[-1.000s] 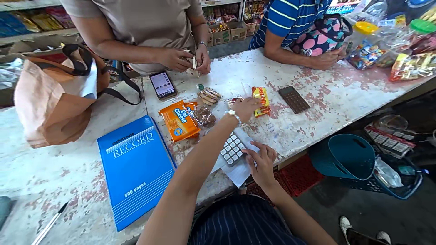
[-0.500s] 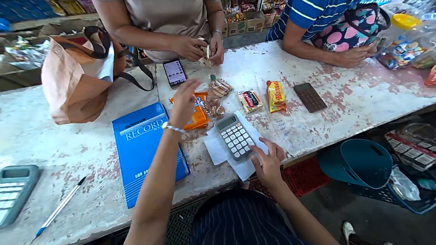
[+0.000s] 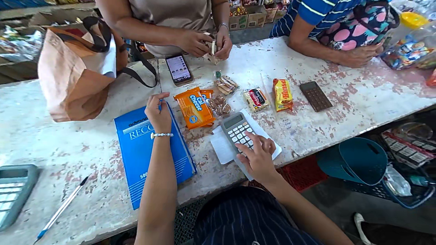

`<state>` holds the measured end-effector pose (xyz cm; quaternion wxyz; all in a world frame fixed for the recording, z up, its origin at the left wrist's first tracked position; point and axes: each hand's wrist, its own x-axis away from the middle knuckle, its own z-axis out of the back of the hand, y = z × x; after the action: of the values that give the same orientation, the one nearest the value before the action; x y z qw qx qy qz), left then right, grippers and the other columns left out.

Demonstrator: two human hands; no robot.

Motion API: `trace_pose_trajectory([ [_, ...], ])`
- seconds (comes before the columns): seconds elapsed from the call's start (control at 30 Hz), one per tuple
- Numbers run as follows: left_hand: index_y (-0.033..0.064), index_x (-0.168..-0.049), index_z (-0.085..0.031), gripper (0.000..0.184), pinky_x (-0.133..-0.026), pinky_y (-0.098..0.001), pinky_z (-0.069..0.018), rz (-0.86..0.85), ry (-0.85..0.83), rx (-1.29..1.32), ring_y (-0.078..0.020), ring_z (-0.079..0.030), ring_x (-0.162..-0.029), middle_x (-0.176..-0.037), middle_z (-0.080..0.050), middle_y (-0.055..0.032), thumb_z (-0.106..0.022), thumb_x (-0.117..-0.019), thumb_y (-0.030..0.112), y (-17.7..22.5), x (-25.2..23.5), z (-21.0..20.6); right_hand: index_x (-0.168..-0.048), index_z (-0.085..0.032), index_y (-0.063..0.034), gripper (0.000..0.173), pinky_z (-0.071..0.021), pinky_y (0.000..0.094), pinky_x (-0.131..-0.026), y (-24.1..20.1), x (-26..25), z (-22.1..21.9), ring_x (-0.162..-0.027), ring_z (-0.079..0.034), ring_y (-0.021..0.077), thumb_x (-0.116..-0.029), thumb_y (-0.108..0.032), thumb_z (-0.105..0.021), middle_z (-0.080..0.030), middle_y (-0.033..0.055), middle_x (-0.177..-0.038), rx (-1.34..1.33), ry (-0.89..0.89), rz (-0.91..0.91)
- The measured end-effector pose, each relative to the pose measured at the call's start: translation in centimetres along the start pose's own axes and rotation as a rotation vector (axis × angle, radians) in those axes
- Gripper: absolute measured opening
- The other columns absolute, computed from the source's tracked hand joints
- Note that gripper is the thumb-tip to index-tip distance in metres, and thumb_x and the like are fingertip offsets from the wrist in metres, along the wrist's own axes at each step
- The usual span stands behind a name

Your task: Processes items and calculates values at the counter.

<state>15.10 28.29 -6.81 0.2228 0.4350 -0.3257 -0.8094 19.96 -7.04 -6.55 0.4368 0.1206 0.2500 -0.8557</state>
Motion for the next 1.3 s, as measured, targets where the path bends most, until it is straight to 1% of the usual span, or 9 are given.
trace_pose_trajectory([
  [0.1,-0.0066,-0.117,-0.069,0.032,-0.095,-0.0347,-0.0498,0.008,-0.003,0.004,-0.0267,-0.064,-0.109,-0.118,-0.068,-0.0249,-0.043,-0.0984,-0.004,0.0,0.0,-0.1,-0.112,-0.077,-0.0297,0.050,-0.0324,0.0664,-0.103,0.1,0.3,0.4,-0.125,-0.056,0.0393,-0.1055,-0.055,-0.035,-0.063,0.0109,-0.138,-0.017,0.046,-0.016],
  [0.27,-0.0084,-0.119,-0.066,0.031,-0.098,-0.0442,-0.0507,0.006,-0.053,-0.012,-0.0342,-0.065,-0.114,-0.124,-0.066,-0.0267,-0.042,-0.1006,-0.002,-0.1,0.1,0.2,-0.116,-0.071,-0.0312,0.047,-0.0225,0.0472,-0.110,2.0,3.1,1.7,-0.126,-0.049,0.0234,-0.1077,-0.055,-0.030,-0.061,0.0041,-0.131,0.042,0.258,-0.036],
  [0.37,-0.0086,-0.119,-0.066,0.032,-0.097,-0.0439,-0.0503,0.019,-0.055,-0.011,-0.0342,-0.064,-0.113,-0.124,-0.066,-0.0265,-0.041,-0.1003,-0.003,0.0,0.1,0.2,-0.115,-0.074,-0.0318,0.045,-0.0303,0.0539,-0.103,2.9,4.5,0.3,-0.119,-0.056,0.0307,-0.1072,-0.050,-0.034,-0.066,0.0071,-0.131,0.096,0.198,-0.081],
  [0.57,-0.0085,-0.118,-0.066,0.029,-0.096,-0.0425,-0.0503,0.073,-0.035,0.069,-0.0307,-0.064,-0.114,-0.124,-0.065,-0.0255,-0.044,-0.1009,-0.003,0.3,0.2,0.0,-0.113,-0.075,-0.0296,0.050,-0.0285,0.0501,-0.105,3.2,4.4,0.0,-0.123,-0.052,0.0282,-0.1074,-0.054,-0.032,-0.065,0.0086,-0.130,-0.007,0.235,-0.097],
  [0.63,-0.0113,-0.120,-0.063,0.029,-0.099,-0.0372,-0.0498,0.147,-0.015,0.192,-0.0238,-0.062,-0.117,-0.125,-0.065,-0.0248,-0.044,-0.0994,-0.004,0.8,-0.1,-0.1,-0.110,-0.077,-0.0211,0.054,-0.0352,0.0561,-0.104,3.8,3.6,1.5,-0.122,-0.056,0.0340,-0.1066,-0.054,-0.034,-0.065,0.0158,-0.128,-0.070,0.290,-0.170],
  [0.8,-0.0127,-0.121,-0.059,0.030,-0.098,-0.0304,-0.0500,0.160,-0.027,0.347,-0.0129,-0.063,-0.112,-0.121,-0.066,-0.0190,-0.043,-0.0983,-0.001,1.5,-2.2,1.3,-0.118,-0.068,0.0020,0.050,-0.0370,0.0681,-0.094,8.0,2.6,3.0,-0.117,-0.057,0.0499,-0.1021,-0.039,-0.044,-0.063,0.0293,-0.125,0.053,0.458,-0.422],
  [0.97,-0.0188,-0.113,-0.063,0.027,-0.094,-0.0337,-0.0528,0.138,-0.105,0.261,-0.0213,-0.067,-0.101,-0.109,-0.069,-0.0266,-0.046,-0.0975,-0.005,-0.5,-3.5,1.4,-0.128,-0.065,0.0040,0.058,-0.0379,0.0781,-0.091,9.4,1.6,1.6,-0.108,-0.060,0.0580,-0.0952,-0.042,-0.053,-0.066,0.0318,-0.118,0.108,0.346,-0.589],
  [1.1,-0.0137,-0.112,-0.067,0.027,-0.089,-0.0338,-0.0550,0.168,-0.217,0.292,-0.0184,-0.069,-0.093,-0.101,-0.072,-0.0204,-0.047,-0.0976,-0.004,-1.3,-2.6,0.5,-0.127,-0.064,0.0076,0.050,-0.0362,0.0784,-0.093,9.4,2.1,1.2,-0.109,-0.059,0.0598,-0.0956,-0.031,-0.056,-0.064,0.0348,-0.117,0.084,0.354,-0.628],
  [1.3,-0.0118,-0.119,-0.065,0.027,-0.097,-0.0402,-0.0522,0.296,-0.388,0.325,-0.0264,-0.068,-0.104,-0.112,-0.070,-0.0239,-0.047,-0.1012,-0.001,-1.3,-3.2,0.2,-0.113,-0.071,0.0064,0.038,-0.0372,0.0769,-0.093,10.2,2.3,1.1,-0.108,-0.059,0.0589,-0.0968,-0.025,-0.056,-0.065,0.0345,-0.116,0.103,0.354,-0.620],
])
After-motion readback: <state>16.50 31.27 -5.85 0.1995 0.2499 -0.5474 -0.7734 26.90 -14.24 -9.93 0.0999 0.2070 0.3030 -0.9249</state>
